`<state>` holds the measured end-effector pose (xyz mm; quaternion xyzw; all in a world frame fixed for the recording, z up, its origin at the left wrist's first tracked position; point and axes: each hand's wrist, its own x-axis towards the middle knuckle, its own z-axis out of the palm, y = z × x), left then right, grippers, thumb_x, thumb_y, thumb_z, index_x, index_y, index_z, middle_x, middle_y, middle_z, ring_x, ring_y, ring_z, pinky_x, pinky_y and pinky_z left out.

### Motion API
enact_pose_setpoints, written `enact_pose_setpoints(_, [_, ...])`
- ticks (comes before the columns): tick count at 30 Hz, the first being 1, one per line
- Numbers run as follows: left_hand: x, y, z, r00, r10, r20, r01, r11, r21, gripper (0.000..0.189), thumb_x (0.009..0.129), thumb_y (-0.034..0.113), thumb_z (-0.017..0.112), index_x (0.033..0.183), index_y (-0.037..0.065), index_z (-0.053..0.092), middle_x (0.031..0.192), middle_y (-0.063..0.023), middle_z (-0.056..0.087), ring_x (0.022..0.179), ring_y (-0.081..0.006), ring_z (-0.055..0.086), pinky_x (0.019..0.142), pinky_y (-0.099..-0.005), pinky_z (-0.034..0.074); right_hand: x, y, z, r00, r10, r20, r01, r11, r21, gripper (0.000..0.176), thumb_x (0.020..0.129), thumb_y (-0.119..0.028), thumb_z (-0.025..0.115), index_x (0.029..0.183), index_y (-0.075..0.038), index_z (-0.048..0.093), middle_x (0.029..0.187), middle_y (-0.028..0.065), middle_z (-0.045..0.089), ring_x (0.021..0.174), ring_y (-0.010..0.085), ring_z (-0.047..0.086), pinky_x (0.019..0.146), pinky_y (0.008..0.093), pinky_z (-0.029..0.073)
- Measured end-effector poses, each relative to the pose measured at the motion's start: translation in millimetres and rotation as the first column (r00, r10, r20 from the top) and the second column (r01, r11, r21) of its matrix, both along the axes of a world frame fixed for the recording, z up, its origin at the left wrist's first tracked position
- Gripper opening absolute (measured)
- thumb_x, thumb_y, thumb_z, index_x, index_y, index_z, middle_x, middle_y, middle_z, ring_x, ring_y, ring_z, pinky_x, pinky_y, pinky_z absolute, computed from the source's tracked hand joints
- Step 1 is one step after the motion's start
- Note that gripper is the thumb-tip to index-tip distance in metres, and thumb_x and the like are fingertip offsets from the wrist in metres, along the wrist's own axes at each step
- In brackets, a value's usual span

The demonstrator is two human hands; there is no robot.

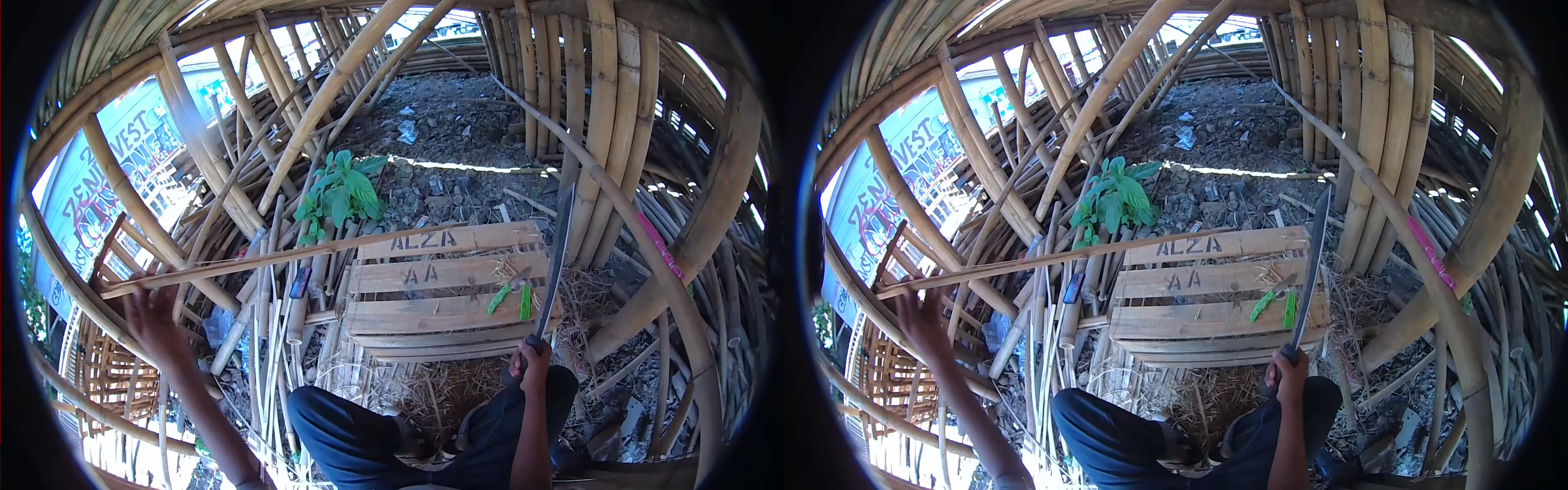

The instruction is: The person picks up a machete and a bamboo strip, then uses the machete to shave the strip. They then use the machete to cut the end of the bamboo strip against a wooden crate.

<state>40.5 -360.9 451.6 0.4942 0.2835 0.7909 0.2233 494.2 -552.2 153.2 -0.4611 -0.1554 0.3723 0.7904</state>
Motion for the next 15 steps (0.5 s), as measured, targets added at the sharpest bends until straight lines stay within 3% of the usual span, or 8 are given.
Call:
enact_pose_setpoints(2, [-115.6,8.2,29.6,0.980,0.037,-0.194,-0.026,0.998,0.059,0.038,0.098,0.023,0.049,0.126,-0.003,0.049,0.121,-0.0241,0.057,0.109,-0.0321,0.060,0.094,-0.0391,0.053,4.0,0.9,1.9,0.999,0.019,-0.026,-0.018,1.000,0.016,0.014,0.084,-0.006,0.058,0.080,-0.005,0.045,0.048,0.0051,0.043,0.032,0.0154,0.040,0.032,0.0291,0.033])
enact_pose_setpoints(4, [-157.9,-26.3,82.6,0.923,0.143,-0.356,-0.152,0.988,0.002,0.045,0.099,0.025,0.047,0.135,-0.002,0.044,0.128,-0.0218,0.054,0.116,-0.0290,0.056,0.101,-0.0366,0.046,4.4,2.3,0.9,0.999,0.015,-0.032,-0.016,1.000,-0.013,0.014,0.084,-0.007,0.058,0.081,-0.005,0.045,0.049,0.0054,0.043,0.032,0.0151,0.039,0.032,0.0289,0.032])
enact_pose_setpoints(6, [-203.1,-48.4,114.6,0.479,0.582,-0.657,-0.543,0.785,0.299,0.051,0.100,0.028,0.045,0.140,-0.003,0.037,0.133,-0.0148,0.053,0.125,-0.0255,0.048,0.109,-0.0366,0.035,3.5,5.8,-4.9,0.999,0.016,-0.052,-0.019,0.999,-0.049,0.014,0.084,-0.007,0.058,0.082,-0.004,0.045,0.049,0.0053,0.043,0.032,0.0149,0.039,0.032,0.0287,0.032])
enact_pose_setpoints(8, [-278.8,-78.6,159.4,-0.361,0.582,-0.728,-0.738,0.299,0.605,0.052,0.100,0.026,0.045,0.142,-0.002,0.034,0.136,-0.0091,0.053,0.131,-0.0220,0.041,0.112,-0.0377,0.027,0.5,9.0,-3.1,0.999,0.042,-0.004,-0.043,0.997,-0.065,0.013,0.084,-0.006,0.058,0.083,-0.004,0.045,0.049,0.0052,0.044,0.033,0.0145,0.040,0.033,0.0283,0.033])
enact_pose_setpoints(9, [-354.5,-79.5,172.8,0.045,0.580,-0.813,-0.623,0.653,0.431,0.050,0.099,0.021,0.046,0.143,0.000,0.034,0.138,-0.0091,0.050,0.133,-0.0210,0.037,0.114,-0.0397,0.023,-0.9,10.3,-1.3,0.999,0.044,-0.012,-0.044,0.997,-0.062,0.013,0.084,-0.006,0.058,0.083,-0.004,0.045,0.049,0.0052,0.044,0.033,0.0145,0.040,0.033,0.0283,0.033])
enact_pose_setpoints(10, [-343.1,-92.6,183.2,0.620,0.447,-0.645,-0.508,0.855,0.105,0.046,0.100,0.013,0.043,0.143,0.001,0.034,0.142,-0.0103,0.044,0.133,-0.0213,0.037,0.113,-0.0390,0.025,-2.4,10.3,0.9,0.998,0.059,0.009,-0.058,0.996,-0.068,0.011,0.083,-0.005,0.057,0.083,-0.003,0.046,0.049,0.0052,0.044,0.033,0.0144,0.040,0.033,0.0282,0.033])
enact_pose_setpoints(13, [-338.4,-112.5,193.7,0.661,0.394,-0.639,-0.399,0.905,0.146,0.043,0.100,0.009,0.041,0.142,-0.001,0.034,0.146,-0.0110,0.039,0.133,-0.0208,0.037,0.113,-0.0359,0.028,-5.3,10.9,-3.3,0.995,0.096,0.038,-0.093,0.993,-0.071,0.008,0.083,-0.004,0.056,0.084,-0.002,0.048,0.050,0.0053,0.045,0.033,0.0141,0.040,0.033,0.0278,0.034])
enact_pose_setpoints(15, [-301.1,-119.3,190.3,0.873,0.270,-0.406,-0.302,0.953,-0.016,0.044,0.100,0.005,0.040,0.142,-0.002,0.032,0.147,-0.0122,0.036,0.133,-0.0193,0.037,0.112,-0.0337,0.031,-5.3,12.0,-6.7,0.992,0.111,0.055,-0.106,0.991,-0.084,0.006,0.082,-0.004,0.055,0.084,-0.001,0.050,0.050,0.0054,0.045,0.033,0.0141,0.041,0.033,0.0273,0.034])
